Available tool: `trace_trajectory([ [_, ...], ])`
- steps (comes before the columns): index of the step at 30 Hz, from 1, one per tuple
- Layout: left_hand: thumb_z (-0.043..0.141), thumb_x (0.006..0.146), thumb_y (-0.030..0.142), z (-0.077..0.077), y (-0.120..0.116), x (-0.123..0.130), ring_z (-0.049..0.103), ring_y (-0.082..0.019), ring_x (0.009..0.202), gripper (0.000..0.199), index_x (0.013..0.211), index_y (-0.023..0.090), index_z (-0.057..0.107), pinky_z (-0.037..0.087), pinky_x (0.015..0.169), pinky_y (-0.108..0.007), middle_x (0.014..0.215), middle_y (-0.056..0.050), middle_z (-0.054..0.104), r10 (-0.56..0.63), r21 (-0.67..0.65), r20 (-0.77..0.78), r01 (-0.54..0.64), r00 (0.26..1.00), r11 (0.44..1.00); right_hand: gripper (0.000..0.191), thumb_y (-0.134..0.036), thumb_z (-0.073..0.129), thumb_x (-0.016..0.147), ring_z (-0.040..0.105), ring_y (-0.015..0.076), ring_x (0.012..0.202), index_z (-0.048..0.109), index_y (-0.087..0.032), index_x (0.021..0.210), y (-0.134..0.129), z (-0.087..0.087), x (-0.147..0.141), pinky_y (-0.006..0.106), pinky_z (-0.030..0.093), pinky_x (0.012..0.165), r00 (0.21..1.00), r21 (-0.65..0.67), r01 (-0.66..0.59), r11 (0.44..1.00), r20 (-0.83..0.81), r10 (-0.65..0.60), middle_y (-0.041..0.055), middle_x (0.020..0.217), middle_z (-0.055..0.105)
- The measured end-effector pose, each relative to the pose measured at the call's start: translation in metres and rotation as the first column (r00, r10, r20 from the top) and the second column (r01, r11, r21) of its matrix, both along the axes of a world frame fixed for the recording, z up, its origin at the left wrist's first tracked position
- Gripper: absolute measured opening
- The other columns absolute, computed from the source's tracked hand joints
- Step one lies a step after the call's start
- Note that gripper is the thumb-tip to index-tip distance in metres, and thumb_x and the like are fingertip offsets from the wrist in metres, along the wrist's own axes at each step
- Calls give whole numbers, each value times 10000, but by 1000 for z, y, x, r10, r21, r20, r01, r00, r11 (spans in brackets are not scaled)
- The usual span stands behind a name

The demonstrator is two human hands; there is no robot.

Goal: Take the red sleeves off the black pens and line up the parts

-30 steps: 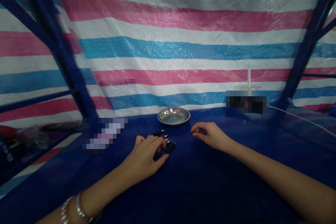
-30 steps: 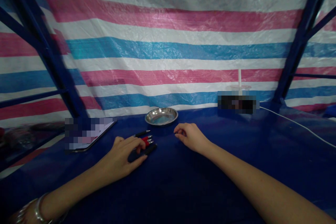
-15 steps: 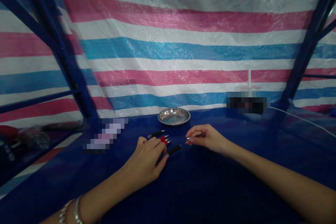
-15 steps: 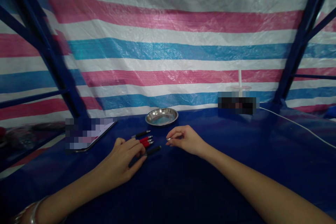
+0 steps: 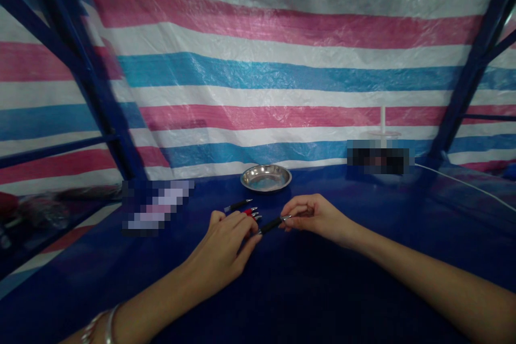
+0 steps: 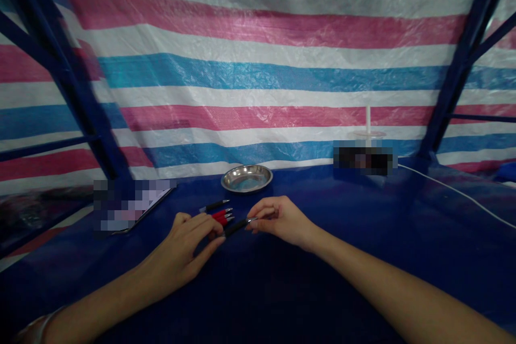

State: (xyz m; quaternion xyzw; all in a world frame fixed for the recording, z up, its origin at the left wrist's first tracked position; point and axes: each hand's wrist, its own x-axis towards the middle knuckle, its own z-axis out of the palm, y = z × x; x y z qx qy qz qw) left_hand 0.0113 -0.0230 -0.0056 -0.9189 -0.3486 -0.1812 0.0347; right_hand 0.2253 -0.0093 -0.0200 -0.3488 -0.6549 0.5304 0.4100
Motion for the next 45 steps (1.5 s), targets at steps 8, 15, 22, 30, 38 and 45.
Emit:
trace_trajectory([
  [8, 386, 845, 185, 0, 0, 1, 477, -171, 710, 81, 817, 176, 462, 254, 648, -334, 791, -7, 526, -23, -19, 11, 23, 1000, 1000, 194, -238, 641, 636, 568, 81, 591, 557, -129, 772, -3, 5, -2, 211, 420, 583, 1000, -1, 14, 1000, 17, -14, -6, 627, 617],
  [15, 406, 848, 193, -1, 0, 0, 477, -165, 711, 61, 825, 178, 460, 253, 657, -334, 785, 0, 524, -25, -31, 20, 26, 999, 999, 153, -189, 648, 602, 511, 61, 522, 553, -133, 709, -4, 2, -4, 190, 356, 490, 990, 96, 82, 992, 103, -92, -19, 612, 591],
  [22, 397, 850, 175, 0, -2, 1, 486, -164, 720, 71, 832, 179, 465, 256, 655, -329, 785, -1, 533, -67, -33, 35, 68, 997, 997, 144, -185, 654, 597, 525, 70, 533, 552, -139, 688, -4, 2, -2, 202, 373, 512, 992, 103, 70, 992, 94, -80, -22, 603, 595],
  [30, 426, 836, 181, 0, -3, 2, 485, -165, 712, 48, 829, 178, 473, 259, 646, -326, 767, 1, 530, -58, -22, 33, 58, 998, 998, 146, -238, 637, 635, 575, 105, 588, 550, -144, 707, -4, 1, 0, 220, 406, 550, 991, 66, 21, 998, 131, -30, 4, 622, 620],
  [38, 423, 841, 195, -1, -2, 1, 487, -157, 697, 55, 824, 178, 473, 253, 652, -327, 764, 8, 533, -32, 2, 50, 32, 998, 999, 248, -379, 507, 754, 513, 84, 555, 580, -148, 808, -8, 5, 2, 206, 365, 528, 900, 370, 46, 928, 389, -200, 1, 627, 599],
  [45, 417, 847, 197, 0, -1, 1, 496, -164, 718, 57, 836, 183, 472, 255, 654, -329, 773, 8, 543, -26, 2, 63, 26, 998, 1000, 148, -297, 549, 733, 526, 90, 600, 550, -160, 791, -10, 9, 3, 201, 368, 539, 905, 407, 16, 913, 382, -186, -3, 665, 595],
])
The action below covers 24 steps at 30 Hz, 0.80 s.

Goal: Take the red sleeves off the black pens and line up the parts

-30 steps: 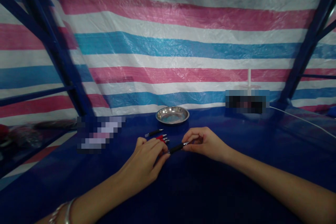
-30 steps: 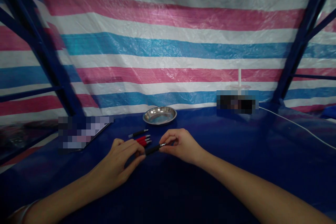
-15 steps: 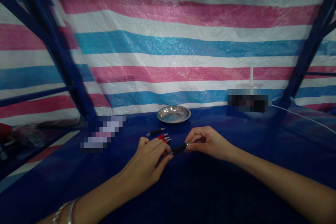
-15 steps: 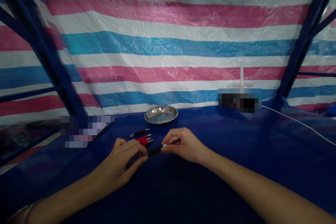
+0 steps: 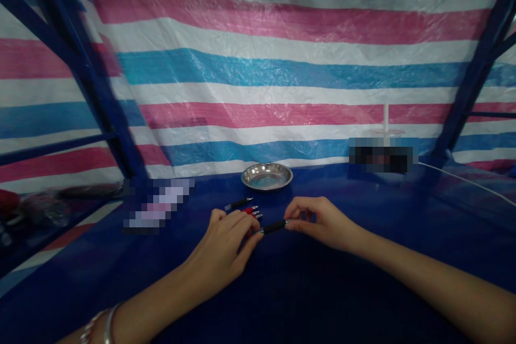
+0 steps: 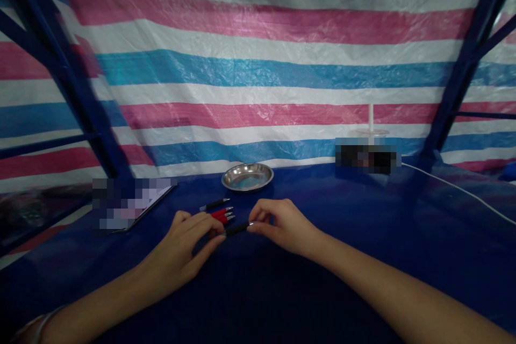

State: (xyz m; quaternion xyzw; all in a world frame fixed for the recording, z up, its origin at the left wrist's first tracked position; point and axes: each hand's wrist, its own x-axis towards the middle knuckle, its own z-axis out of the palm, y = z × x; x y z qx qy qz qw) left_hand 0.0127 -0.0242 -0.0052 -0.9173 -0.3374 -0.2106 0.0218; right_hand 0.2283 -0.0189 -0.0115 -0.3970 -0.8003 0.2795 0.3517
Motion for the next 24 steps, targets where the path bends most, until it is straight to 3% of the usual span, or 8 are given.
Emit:
trace_trajectory([
  [3, 419, 848, 200, 0, 0, 0, 494, -164, 701, 56, 839, 184, 472, 257, 652, -333, 768, 5, 544, 6, -5, -4, -6, 1000, 1000, 177, -316, 487, 778, 511, 87, 567, 555, -161, 725, -1, 0, 0, 206, 358, 532, 999, 19, 3, 1000, 51, -4, -6, 614, 581],
  [7, 415, 849, 192, 1, 0, 0, 494, -165, 706, 61, 823, 180, 469, 254, 650, -333, 765, 5, 545, 11, 1, 1, -11, 1000, 1000, 237, -340, 577, 710, 504, 84, 553, 545, -165, 867, -1, -1, 0, 202, 355, 525, 997, 7, 0, 1000, 71, 0, -16, 629, 583],
  [11, 417, 849, 188, 1, 0, 0, 497, -162, 709, 57, 825, 180, 468, 251, 652, -330, 766, 10, 546, 7, -2, 12, -7, 1000, 1000, 144, -293, 539, 745, 511, 83, 572, 565, -157, 785, -1, 1, 0, 201, 355, 540, 995, 31, 8, 999, 98, -11, -9, 640, 584],
  [15, 418, 849, 189, 1, 0, 0, 500, -159, 702, 57, 823, 179, 468, 250, 655, -326, 762, 14, 543, 9, -10, 18, -8, 1000, 1000, 209, -321, 469, 790, 492, 81, 547, 575, -154, 721, -2, 2, 0, 201, 340, 517, 990, 49, 26, 998, 139, -32, -3, 619, 577],
  [20, 413, 848, 194, 1, -1, 0, 502, -162, 704, 64, 819, 179, 468, 251, 650, -325, 759, 12, 547, 15, -5, 29, -15, 999, 1000, 214, -341, 540, 742, 506, 86, 568, 557, -169, 868, -2, 2, 0, 199, 355, 531, 990, 54, 0, 999, 139, -8, -8, 650, 590],
  [24, 405, 850, 195, 2, -1, 0, 502, -160, 695, 72, 818, 178, 467, 254, 655, -328, 759, 11, 548, 19, -15, 27, -18, 999, 1000, 185, -311, 475, 789, 519, 97, 612, 577, -163, 746, -1, 2, 1, 210, 360, 561, 980, 124, -12, 992, 196, -13, 13, 678, 595],
])
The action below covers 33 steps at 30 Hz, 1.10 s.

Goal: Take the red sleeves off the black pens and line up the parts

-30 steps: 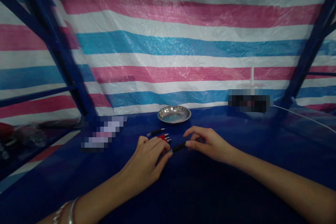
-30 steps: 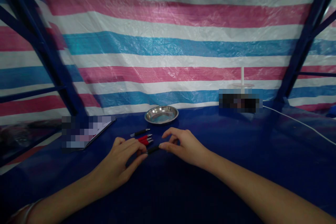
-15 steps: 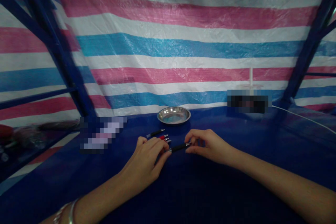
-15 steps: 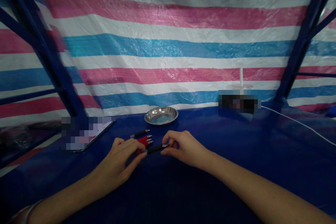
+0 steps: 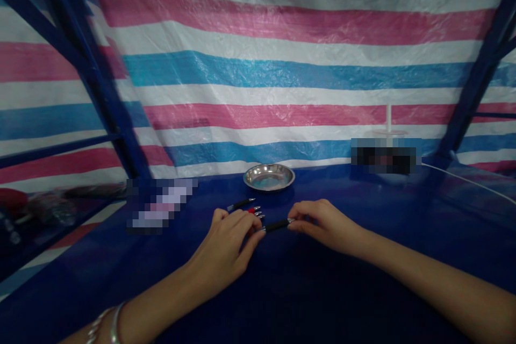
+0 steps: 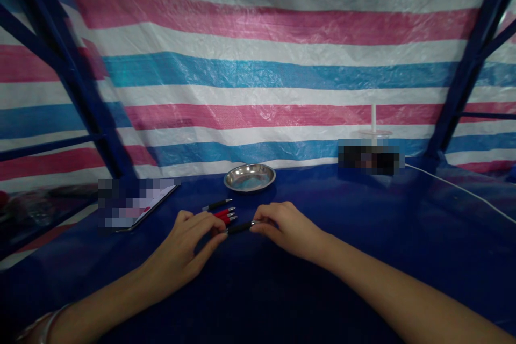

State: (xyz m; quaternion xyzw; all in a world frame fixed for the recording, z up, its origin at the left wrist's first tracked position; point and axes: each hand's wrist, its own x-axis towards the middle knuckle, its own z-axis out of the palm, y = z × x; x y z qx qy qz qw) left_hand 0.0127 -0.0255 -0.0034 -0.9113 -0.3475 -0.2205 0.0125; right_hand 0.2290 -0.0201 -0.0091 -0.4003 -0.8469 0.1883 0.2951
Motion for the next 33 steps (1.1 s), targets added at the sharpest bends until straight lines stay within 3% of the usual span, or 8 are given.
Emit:
trace_trajectory([
  [3, 402, 850, 200, 0, 0, 0, 500, -162, 692, 80, 813, 180, 470, 256, 652, -327, 748, 10, 549, -1, 4, 3, 1, 1000, 1000, 270, -349, 421, 817, 522, 101, 612, 579, -157, 711, 0, 0, 0, 214, 361, 562, 1000, -5, -14, 1000, 7, 14, 24, 673, 594],
  [7, 402, 851, 203, -1, 1, -1, 503, -162, 698, 82, 810, 181, 470, 255, 650, -326, 756, 11, 555, -4, 11, 15, 4, 1000, 1000, 234, -363, 499, 771, 498, 88, 552, 557, -171, 890, 1, -1, 1, 199, 342, 510, 1000, -64, 4, 998, -17, -5, -5, 642, 585],
  [10, 403, 853, 198, -1, 1, -1, 503, -162, 701, 77, 815, 180, 467, 254, 654, -327, 765, 10, 555, -4, 11, 17, 3, 1000, 1000, 200, -338, 475, 790, 495, 87, 572, 572, -164, 804, 1, -2, 2, 203, 343, 535, 1000, -2, 8, 1000, 19, -8, 1, 643, 576],
  [13, 407, 851, 198, -1, 1, 0, 502, -164, 706, 70, 822, 178, 467, 255, 656, -328, 768, 8, 552, -2, 8, 13, 2, 1000, 1000, 291, -356, 412, 822, 492, 93, 589, 576, -152, 694, 2, -2, 2, 213, 343, 558, 998, 49, -4, 999, 69, 0, 14, 629, 565],
  [18, 397, 855, 197, 0, 1, 0, 495, -159, 683, 82, 818, 181, 468, 259, 651, -327, 771, 8, 558, -4, 8, 20, 4, 1000, 1000, 244, -377, 466, 791, 491, 89, 565, 580, -164, 815, 1, -1, 2, 201, 342, 528, 1000, 1, -6, 1000, 29, 6, 3, 644, 575],
  [24, 399, 856, 193, -1, 0, -1, 497, -162, 710, 83, 817, 180, 471, 257, 653, -324, 781, 5, 558, -11, -2, 8, 11, 1000, 1000, 312, -345, 382, 839, 506, 104, 618, 572, -153, 683, 0, -1, 2, 222, 359, 596, 996, 54, -39, 998, 81, 35, 21, 647, 574],
  [29, 407, 857, 195, -1, -1, -1, 498, -166, 725, 70, 825, 180, 467, 254, 661, -323, 783, 8, 548, -5, 2, 1, 5, 1000, 1000, 257, -380, 437, 807, 504, 100, 594, 567, -160, 780, -1, -3, 1, 211, 359, 559, 999, -40, -21, 999, 49, 23, 15, 673, 580],
  [33, 407, 857, 184, 0, -2, -2, 506, -167, 741, 72, 821, 178, 468, 253, 665, -321, 785, 10, 550, 1, 2, 12, -1, 1000, 1000, 212, -329, 436, 813, 508, 104, 616, 557, -161, 766, -1, -3, 1, 217, 361, 581, 997, -1, -41, 999, 61, 41, 15, 689, 577],
])
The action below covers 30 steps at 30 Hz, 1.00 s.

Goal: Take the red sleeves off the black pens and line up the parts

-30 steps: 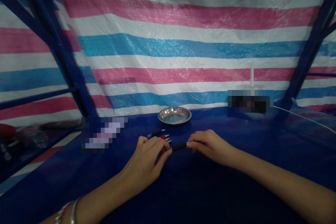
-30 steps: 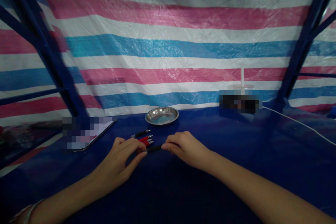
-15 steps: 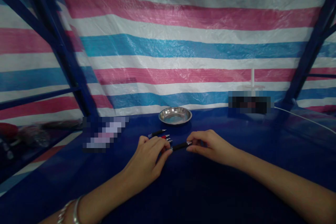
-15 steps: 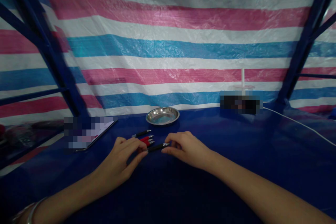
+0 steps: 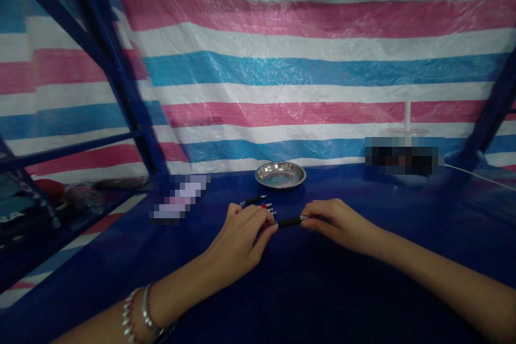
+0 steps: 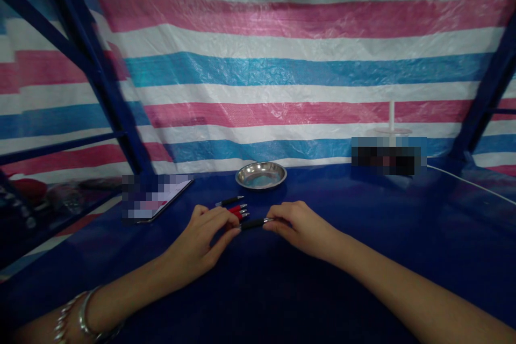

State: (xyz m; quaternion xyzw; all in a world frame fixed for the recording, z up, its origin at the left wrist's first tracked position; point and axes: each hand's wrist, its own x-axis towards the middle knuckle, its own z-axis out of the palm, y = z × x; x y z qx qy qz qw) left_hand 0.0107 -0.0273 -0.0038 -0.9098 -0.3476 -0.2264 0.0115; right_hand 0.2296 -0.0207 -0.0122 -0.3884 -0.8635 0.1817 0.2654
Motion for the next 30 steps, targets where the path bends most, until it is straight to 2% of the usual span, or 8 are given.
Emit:
trace_trajectory([
  [8, 405, 861, 179, 0, 3, -1, 507, -161, 765, 76, 839, 175, 477, 267, 684, -322, 804, 8, 552, -8, 13, -17, 8, 1000, 1000, 287, -341, 377, 836, 512, 108, 614, 546, -155, 698, 2, -2, -1, 225, 362, 590, 999, -13, 22, 1000, 41, -22, 21, 661, 568],
  [10, 417, 859, 193, 2, 13, -5, 509, -159, 767, 76, 840, 181, 489, 281, 690, -315, 815, 11, 553, 64, 59, -31, -63, 997, 996, 269, -344, 390, 829, 515, 108, 620, 560, -157, 738, 2, -2, 0, 224, 366, 591, 999, -35, 32, 999, 27, -31, 20, 678, 577],
  [11, 426, 859, 211, 4, 20, -8, 510, -160, 766, 79, 837, 186, 498, 290, 688, -311, 823, 13, 554, 141, 97, -34, -137, 989, 986, 262, -346, 393, 826, 515, 108, 623, 565, -158, 763, 3, -2, 1, 224, 368, 592, 999, -43, 35, 998, 17, -34, 19, 688, 580],
  [12, 439, 855, 232, 6, 28, -12, 514, -158, 747, 84, 823, 192, 505, 301, 673, -301, 802, 19, 555, 265, 134, -22, -260, 964, 956, 262, -348, 392, 826, 514, 107, 625, 569, -159, 786, 3, -1, 1, 224, 370, 593, 999, -47, 38, 998, 8, -37, 18, 694, 581],
  [14, 413, 867, 238, 8, 42, -21, 517, -180, 754, 120, 826, 175, 506, 312, 657, -309, 782, -4, 553, 386, 153, 8, -382, 923, 911, 270, -354, 386, 826, 512, 107, 628, 571, -159, 804, 3, 0, 3, 224, 372, 594, 999, -40, 39, 998, -6, -39, 17, 697, 577],
  [19, 460, 828, 231, 3, 62, -39, 524, -236, 761, 109, 768, 167, 525, 321, 650, -358, 773, -40, 554, 548, 150, -55, -535, 835, 831, 276, -355, 379, 829, 517, 111, 638, 571, -160, 793, 3, 3, 5, 228, 374, 605, 998, -22, 52, 998, -23, -52, 15, 695, 574],
  [24, 477, 817, 225, -5, 70, -45, 532, -250, 759, 95, 784, 163, 541, 343, 639, -369, 793, -61, 552, 587, 124, -133, -574, 798, 809, 264, -339, 385, 829, 520, 107, 638, 575, -159, 793, 1, 6, 7, 226, 368, 605, 998, 10, 62, 998, -33, -62, 13, 696, 581],
  [30, 490, 824, 232, -12, 83, -49, 534, -236, 788, 71, 818, 183, 540, 345, 601, -325, 808, -42, 555, 547, 60, -172, -546, 819, 836, 248, -323, 398, 826, 523, 100, 627, 576, -153, 794, 1, 7, 9, 214, 363, 587, 997, 30, 57, 998, -50, -55, 15, 699, 591],
])
